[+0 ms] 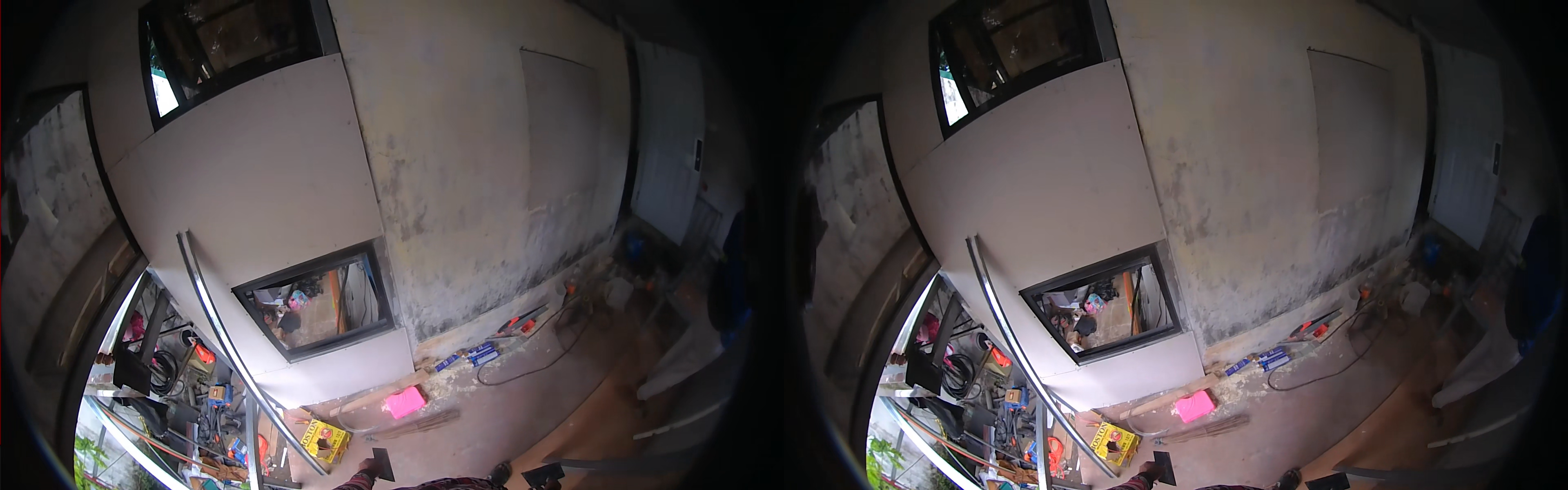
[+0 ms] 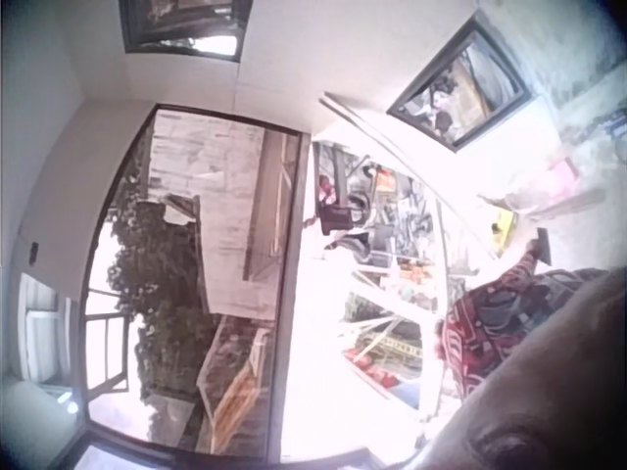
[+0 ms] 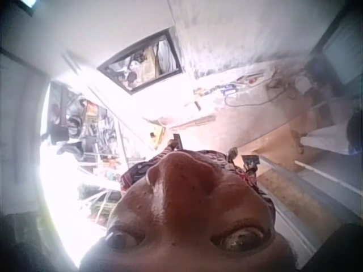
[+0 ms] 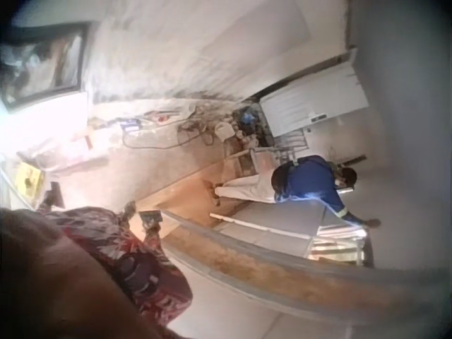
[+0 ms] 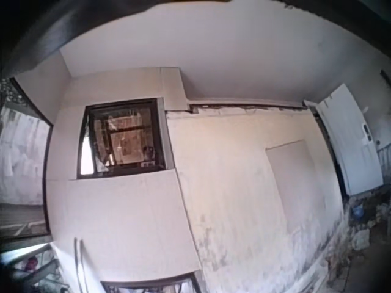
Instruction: The person applies filler paste onto the wall seams using two scrapers, scraping and smoothing the compound along the edges repeatedly.
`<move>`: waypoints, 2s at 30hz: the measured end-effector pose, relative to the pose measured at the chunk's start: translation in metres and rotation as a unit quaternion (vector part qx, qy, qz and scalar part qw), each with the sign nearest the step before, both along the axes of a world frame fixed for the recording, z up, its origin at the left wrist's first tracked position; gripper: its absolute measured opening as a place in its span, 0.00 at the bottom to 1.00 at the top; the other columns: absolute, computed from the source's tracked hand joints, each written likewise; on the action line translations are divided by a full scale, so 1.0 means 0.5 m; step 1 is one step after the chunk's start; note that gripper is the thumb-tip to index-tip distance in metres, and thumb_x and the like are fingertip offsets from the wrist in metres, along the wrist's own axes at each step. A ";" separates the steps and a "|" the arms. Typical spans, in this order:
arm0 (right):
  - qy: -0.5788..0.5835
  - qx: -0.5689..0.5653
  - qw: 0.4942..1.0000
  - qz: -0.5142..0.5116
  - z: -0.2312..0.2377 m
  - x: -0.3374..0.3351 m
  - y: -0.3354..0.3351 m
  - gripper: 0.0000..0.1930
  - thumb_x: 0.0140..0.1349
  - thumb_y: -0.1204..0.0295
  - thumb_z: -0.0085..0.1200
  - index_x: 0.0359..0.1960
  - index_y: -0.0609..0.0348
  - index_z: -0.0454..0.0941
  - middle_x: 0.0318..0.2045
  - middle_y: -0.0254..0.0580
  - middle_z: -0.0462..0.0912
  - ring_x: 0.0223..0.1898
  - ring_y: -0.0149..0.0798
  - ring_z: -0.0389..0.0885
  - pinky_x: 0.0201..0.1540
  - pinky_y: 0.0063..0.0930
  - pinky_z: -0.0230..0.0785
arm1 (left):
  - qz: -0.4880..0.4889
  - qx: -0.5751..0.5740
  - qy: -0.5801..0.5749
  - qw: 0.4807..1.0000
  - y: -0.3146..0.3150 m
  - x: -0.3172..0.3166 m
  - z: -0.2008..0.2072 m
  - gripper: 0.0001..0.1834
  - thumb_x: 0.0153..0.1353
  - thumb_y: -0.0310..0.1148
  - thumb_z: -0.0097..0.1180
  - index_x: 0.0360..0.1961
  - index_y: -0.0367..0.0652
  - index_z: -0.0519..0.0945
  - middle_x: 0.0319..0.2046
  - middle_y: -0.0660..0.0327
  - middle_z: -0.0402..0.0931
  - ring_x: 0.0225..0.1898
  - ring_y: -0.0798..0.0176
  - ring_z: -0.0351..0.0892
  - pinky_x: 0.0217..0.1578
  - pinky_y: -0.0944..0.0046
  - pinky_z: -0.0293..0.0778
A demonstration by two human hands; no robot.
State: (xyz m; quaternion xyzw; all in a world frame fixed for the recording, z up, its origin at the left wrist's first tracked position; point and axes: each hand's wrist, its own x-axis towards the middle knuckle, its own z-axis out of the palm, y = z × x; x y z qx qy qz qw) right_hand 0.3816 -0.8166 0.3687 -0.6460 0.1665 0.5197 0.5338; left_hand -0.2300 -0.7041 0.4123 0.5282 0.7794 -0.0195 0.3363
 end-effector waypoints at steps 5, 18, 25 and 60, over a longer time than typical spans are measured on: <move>0.001 -0.004 1.000 -0.007 0.000 0.008 -0.002 0.17 0.72 0.57 0.47 0.57 0.49 0.72 0.56 0.51 0.73 0.55 0.60 0.76 0.48 0.69 0.80 | 0.030 -0.001 0.038 0.999 -0.007 -0.023 -0.037 0.25 0.62 0.53 0.50 0.41 0.45 0.88 0.41 0.48 0.87 0.47 0.43 0.87 0.48 0.47 0.81; 0.008 -0.010 0.998 -0.061 0.000 0.006 -0.078 0.17 0.71 0.58 0.47 0.56 0.52 0.72 0.56 0.54 0.73 0.54 0.62 0.77 0.45 0.68 0.82 | -0.023 0.009 0.061 0.998 0.054 0.009 -0.035 0.26 0.61 0.54 0.50 0.41 0.45 0.89 0.41 0.48 0.87 0.47 0.42 0.86 0.49 0.46 0.80; 0.016 -0.012 0.993 -0.112 -0.004 -0.020 -0.133 0.17 0.71 0.58 0.47 0.55 0.53 0.72 0.56 0.56 0.73 0.54 0.63 0.77 0.43 0.68 0.83 | -0.076 0.020 0.075 0.994 0.073 0.018 -0.037 0.26 0.60 0.55 0.50 0.41 0.45 0.89 0.42 0.47 0.87 0.46 0.42 0.86 0.49 0.45 0.80; -0.041 -0.014 0.982 -0.185 -0.010 -0.040 -0.253 0.12 0.71 0.65 0.49 0.51 0.55 0.78 0.46 0.52 0.82 0.45 0.60 0.84 0.43 0.71 0.82 | -0.106 0.134 0.061 0.983 0.126 0.083 -0.103 0.26 0.54 0.52 0.60 0.38 0.38 0.88 0.39 0.43 0.86 0.48 0.39 0.85 0.51 0.44 0.79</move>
